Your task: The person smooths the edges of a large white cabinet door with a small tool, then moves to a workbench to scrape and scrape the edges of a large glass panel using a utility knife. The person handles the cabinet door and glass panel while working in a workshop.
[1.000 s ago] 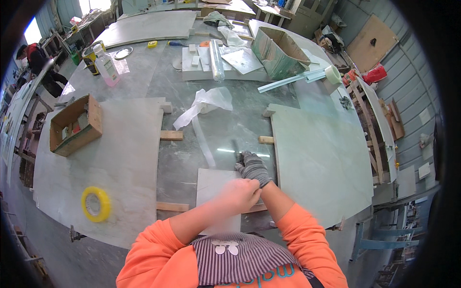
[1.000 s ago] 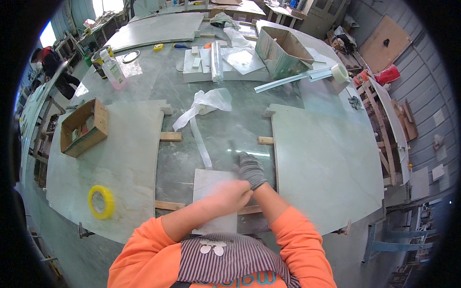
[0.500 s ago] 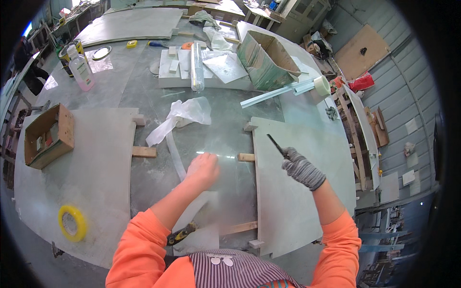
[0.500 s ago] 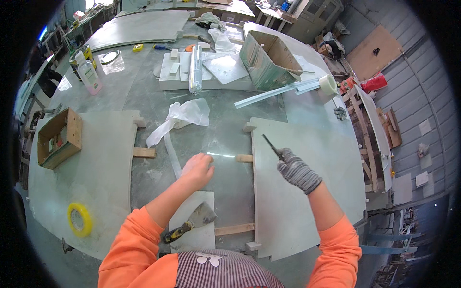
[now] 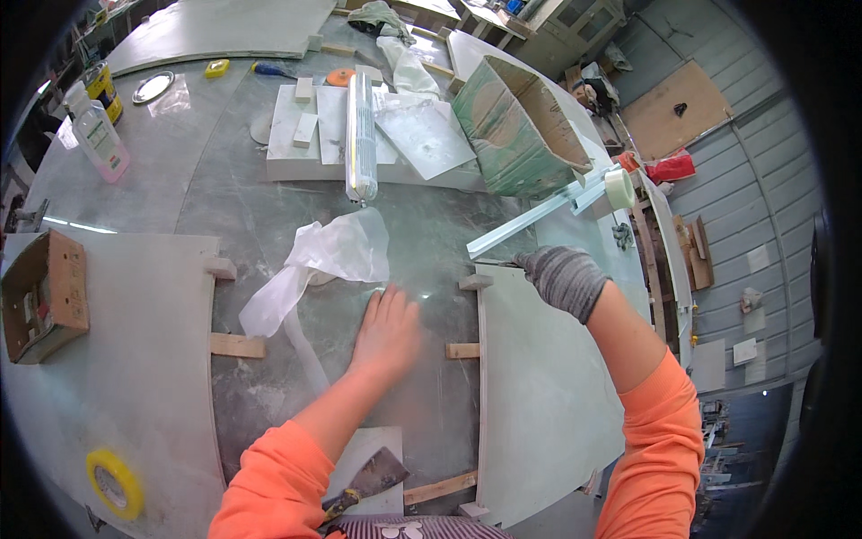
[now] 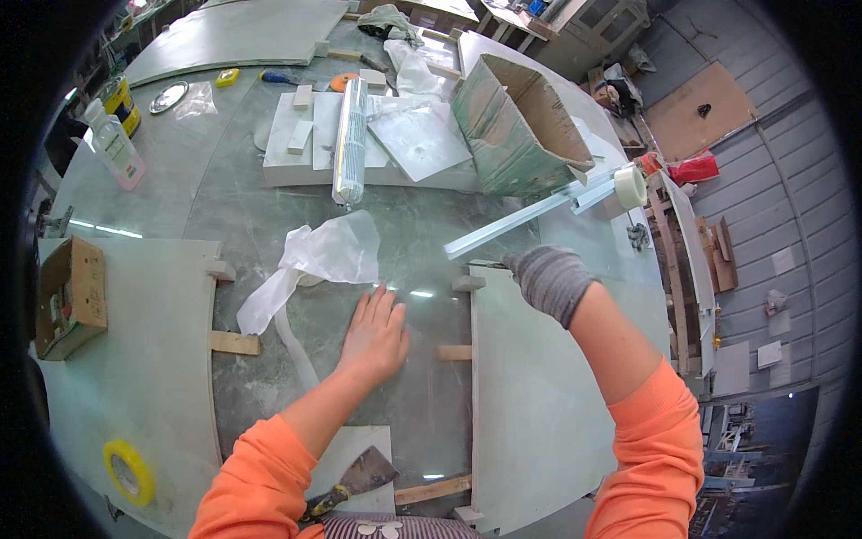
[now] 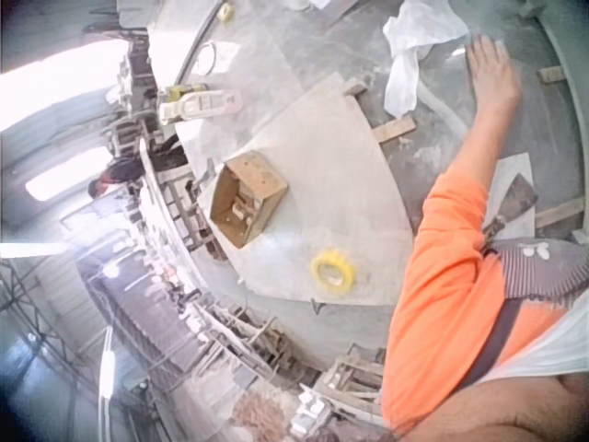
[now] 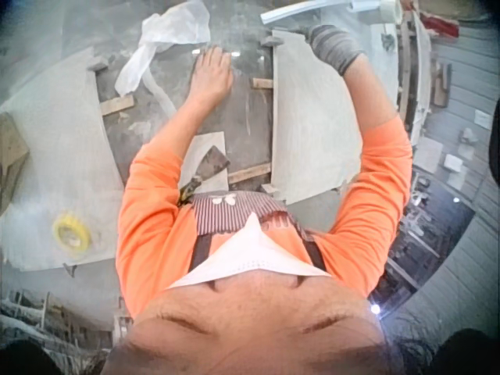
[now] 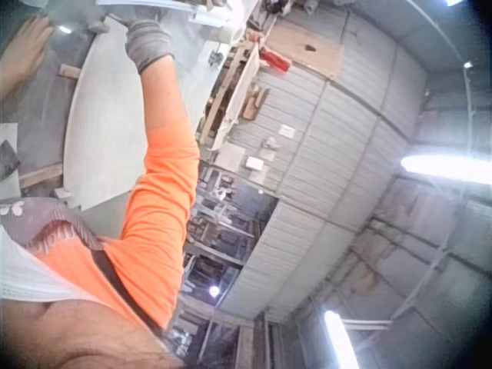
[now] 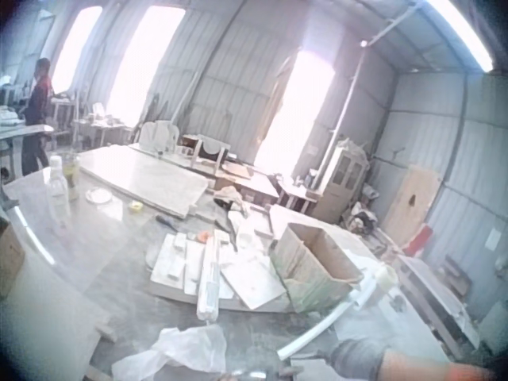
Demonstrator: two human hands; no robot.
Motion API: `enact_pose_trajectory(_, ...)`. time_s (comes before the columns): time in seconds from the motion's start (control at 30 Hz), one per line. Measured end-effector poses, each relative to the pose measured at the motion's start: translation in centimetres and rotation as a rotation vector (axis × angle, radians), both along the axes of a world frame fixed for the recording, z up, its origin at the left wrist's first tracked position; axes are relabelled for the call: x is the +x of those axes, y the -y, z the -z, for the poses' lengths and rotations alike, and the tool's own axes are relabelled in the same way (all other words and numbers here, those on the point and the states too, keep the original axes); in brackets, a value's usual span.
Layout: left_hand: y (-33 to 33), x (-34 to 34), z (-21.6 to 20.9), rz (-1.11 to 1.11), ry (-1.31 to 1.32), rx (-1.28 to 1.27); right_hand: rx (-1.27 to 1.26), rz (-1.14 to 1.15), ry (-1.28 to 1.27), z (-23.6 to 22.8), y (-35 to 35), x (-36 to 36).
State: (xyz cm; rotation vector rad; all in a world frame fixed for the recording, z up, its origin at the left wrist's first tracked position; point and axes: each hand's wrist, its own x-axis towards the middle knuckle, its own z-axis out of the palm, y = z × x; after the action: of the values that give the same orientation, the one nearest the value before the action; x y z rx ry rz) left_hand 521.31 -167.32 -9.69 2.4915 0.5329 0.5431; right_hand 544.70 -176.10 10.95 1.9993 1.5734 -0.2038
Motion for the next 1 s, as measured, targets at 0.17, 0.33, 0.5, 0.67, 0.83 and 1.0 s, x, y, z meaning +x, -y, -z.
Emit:
enact_pose_trajectory(0.17,-0.3,-0.1,-0.7,0.021,-0.038,-0.013,-0.309,0.039,0.038,1.2,-5.5,-0.3)
enact_pose_trajectory(0.33,-0.3,-0.2,-0.7,0.034,-0.060,-0.037,-0.461,0.117,0.040,2.0,-8.0,-0.2)
enact_pose_trajectory(0.5,-0.1,-0.3,-0.5,0.029,-0.018,-0.042,-0.497,0.064,0.071,2.9,-8.5,-0.5)
enact_pose_trajectory(0.67,-0.1,-0.3,-0.4,0.029,-0.001,-0.038,-0.452,0.050,0.213,3.2,-8.1,-2.2)
enact_pose_trajectory(0.83,-0.1,-0.4,-0.5,0.025,-0.004,-0.028,-0.390,0.019,0.287,3.8,-8.0,-3.2)
enact_pose_trajectory(1.0,-0.2,-0.3,-0.6,0.037,-0.006,-0.060,-0.324,-0.028,0.409,4.3,-7.0,-2.4)
